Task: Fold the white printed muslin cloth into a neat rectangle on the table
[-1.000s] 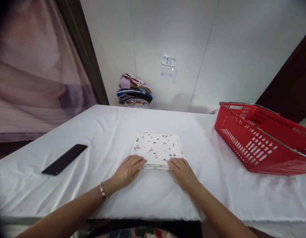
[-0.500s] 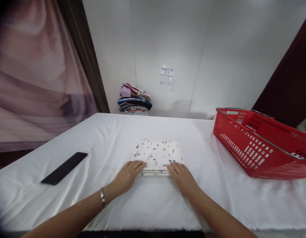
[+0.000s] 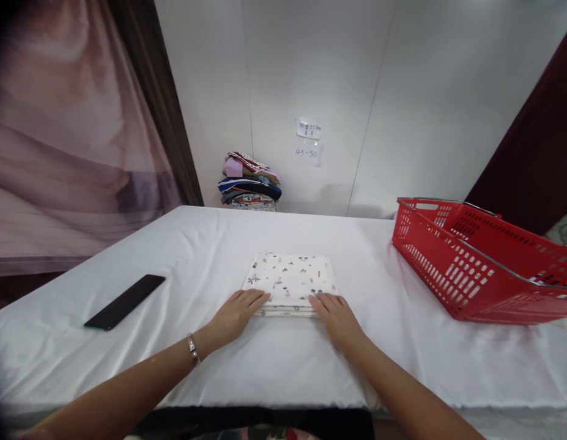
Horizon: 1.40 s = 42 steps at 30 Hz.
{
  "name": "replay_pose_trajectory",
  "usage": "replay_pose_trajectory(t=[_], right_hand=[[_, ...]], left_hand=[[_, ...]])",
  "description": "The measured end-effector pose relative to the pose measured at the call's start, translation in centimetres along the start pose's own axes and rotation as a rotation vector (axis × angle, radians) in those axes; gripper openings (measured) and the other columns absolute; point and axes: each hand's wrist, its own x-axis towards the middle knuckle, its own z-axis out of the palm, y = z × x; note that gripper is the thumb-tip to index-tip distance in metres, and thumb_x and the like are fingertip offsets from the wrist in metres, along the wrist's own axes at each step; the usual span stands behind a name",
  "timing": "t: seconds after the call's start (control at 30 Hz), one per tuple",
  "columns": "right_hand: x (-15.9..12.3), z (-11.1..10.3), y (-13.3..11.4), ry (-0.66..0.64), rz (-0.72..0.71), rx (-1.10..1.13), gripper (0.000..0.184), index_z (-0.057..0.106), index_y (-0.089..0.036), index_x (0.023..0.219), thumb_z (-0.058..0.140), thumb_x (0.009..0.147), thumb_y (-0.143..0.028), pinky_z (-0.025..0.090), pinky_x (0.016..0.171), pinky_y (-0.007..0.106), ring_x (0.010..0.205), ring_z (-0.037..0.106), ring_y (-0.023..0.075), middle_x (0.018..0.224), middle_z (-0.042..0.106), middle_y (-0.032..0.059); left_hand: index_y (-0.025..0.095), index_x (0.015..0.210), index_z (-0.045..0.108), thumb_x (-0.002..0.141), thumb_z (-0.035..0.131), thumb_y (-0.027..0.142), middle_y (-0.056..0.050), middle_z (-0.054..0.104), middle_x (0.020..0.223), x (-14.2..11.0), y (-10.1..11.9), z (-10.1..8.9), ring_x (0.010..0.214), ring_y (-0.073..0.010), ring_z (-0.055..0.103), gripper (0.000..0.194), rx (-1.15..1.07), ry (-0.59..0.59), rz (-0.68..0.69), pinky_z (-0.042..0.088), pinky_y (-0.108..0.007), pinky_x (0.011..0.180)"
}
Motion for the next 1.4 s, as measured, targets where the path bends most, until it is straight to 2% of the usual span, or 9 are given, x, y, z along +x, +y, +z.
replay_pose_trajectory(t=[0.13,0.27,0.47,0.87,1.03,1.2,1.4], right_hand=[[0.2,-0.2,-0.2,-0.024,0.072,-0.041,0.068,0.038,-0.019,0.135,0.037,0.071,0.006,0.04,0.085,0.037,0.112,0.047,0.0238,0.123,0.054,0.0121],[0.3,0.0,-0.3,-0.033,0.071,-0.066,0.068,0.038,-0.021,0.135,0.039,0.073,0.005,0.041,0.083,0.034,0.108,0.049,0.0224,0.12,0.056,0.0109],[0.1,0.2,0.1,-0.028,0.055,-0.043,0.069,0.036,-0.021,0.136,0.04,0.072,0.004,0.042,0.084,0.034,0.107,0.05,0.0216,0.119,0.056,0.0103],[0.2,-0.1,0.1,-0.034,0.054,-0.01,0.067,0.038,-0.018,0.135,0.037,0.072,0.004,0.042,0.083,0.036,0.106,0.049,0.0233,0.118,0.056,0.0117],[0.2,0.1,0.0,-0.029,0.063,-0.01,0.067,0.039,-0.019,0.134,0.037,0.071,0.005,0.041,0.084,0.035,0.107,0.049,0.0231,0.118,0.056,0.0115],[0.4,-0.2,-0.4,-0.051,0.085,-0.038,0.07,0.038,-0.019,0.134,0.038,0.069,0.005,0.038,0.083,0.035,0.107,0.048,0.0228,0.118,0.056,0.0111],[0.8,-0.6,-0.8,-0.044,0.098,-0.065,0.066,0.038,-0.018,0.134,0.039,0.072,0.003,0.035,0.084,0.035,0.106,0.047,0.0224,0.118,0.055,0.0118]], left_hand=[[0.021,0.134,0.038,0.075,0.031,-0.007,-0.009,0.053,0.122,0.1,0.4,0.1,0.112,-0.0212,0.046,0.065,0.05,0.014,-0.072,0.035,-0.04,0.093],[0.022,0.135,0.037,0.071,0.033,-0.007,-0.008,0.056,0.117,0.5,0.7,0.1,0.107,-0.0212,0.049,0.071,0.052,-0.021,-0.121,0.037,-0.039,0.089],[0.023,0.136,0.035,0.071,0.033,-0.008,-0.008,0.056,0.116,0.6,0.1,0.3,0.105,-0.0207,0.05,0.072,0.066,-0.032,-0.105,0.04,-0.035,0.082],[0.023,0.137,0.033,0.074,0.033,-0.007,-0.008,0.055,0.115,0.2,-0.4,1.0,0.104,-0.0211,0.049,0.07,0.063,0.006,-0.07,0.039,-0.034,0.082],[0.022,0.136,0.033,0.074,0.033,-0.007,-0.008,0.055,0.116,0.2,-0.5,1.1,0.103,-0.0211,0.049,0.069,0.062,-0.013,-0.076,0.04,-0.035,0.082],[0.02,0.135,0.035,0.074,0.033,-0.007,-0.008,0.056,0.115,0.1,-0.6,1.4,0.102,-0.0207,0.049,0.067,0.044,0.016,-0.078,0.039,-0.035,0.083],[0.017,0.138,0.03,0.072,0.033,-0.006,-0.01,0.055,0.119,0.3,-0.9,1.2,0.106,-0.0213,0.05,0.07,0.005,0.058,-0.119,0.041,-0.035,0.082]])
